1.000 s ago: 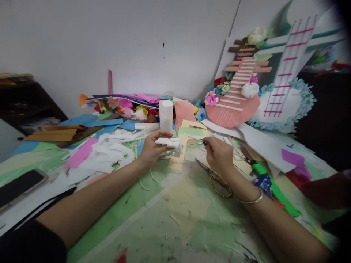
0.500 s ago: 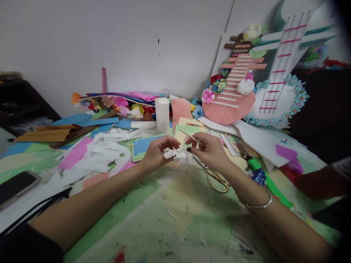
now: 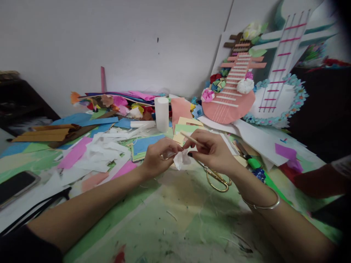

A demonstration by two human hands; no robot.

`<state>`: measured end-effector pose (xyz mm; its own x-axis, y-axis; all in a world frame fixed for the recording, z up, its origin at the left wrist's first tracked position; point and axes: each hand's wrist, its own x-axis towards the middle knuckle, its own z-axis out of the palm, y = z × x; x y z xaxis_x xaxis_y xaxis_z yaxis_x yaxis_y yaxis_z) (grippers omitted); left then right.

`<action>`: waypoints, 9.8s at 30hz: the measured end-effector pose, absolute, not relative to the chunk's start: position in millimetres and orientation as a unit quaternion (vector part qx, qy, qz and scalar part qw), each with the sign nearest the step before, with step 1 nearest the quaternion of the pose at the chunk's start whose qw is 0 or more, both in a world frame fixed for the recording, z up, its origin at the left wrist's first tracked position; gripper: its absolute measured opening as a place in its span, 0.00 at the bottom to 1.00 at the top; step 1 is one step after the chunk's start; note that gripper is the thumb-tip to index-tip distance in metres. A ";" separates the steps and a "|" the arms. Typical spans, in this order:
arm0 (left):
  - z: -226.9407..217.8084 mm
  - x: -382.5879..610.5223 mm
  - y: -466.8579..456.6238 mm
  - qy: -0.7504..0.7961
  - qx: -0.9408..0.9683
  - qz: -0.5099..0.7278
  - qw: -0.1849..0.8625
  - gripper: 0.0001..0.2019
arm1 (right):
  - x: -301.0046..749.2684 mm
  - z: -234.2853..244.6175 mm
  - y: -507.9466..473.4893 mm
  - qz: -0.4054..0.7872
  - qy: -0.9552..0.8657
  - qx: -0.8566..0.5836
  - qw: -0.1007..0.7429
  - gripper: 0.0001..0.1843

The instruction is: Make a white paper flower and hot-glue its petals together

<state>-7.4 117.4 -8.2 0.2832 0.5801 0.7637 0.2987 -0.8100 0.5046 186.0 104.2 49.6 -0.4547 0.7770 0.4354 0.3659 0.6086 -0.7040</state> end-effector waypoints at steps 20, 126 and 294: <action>-1.5 1.1 112.3 0.326 0.691 0.484 0.427 0.12 | 179.3 34.9 113.2 0.384 -0.734 -0.430 0.360 0.02; -9.7 9.5 108.6 0.396 0.691 0.444 0.410 0.07 | 171.6 12.9 113.2 0.253 -0.742 -0.482 0.390 0.06; -36.2 7.4 52.4 0.369 0.805 0.427 0.185 0.07 | 191.5 -25.0 40.4 0.020 -0.802 -0.492 0.337 0.17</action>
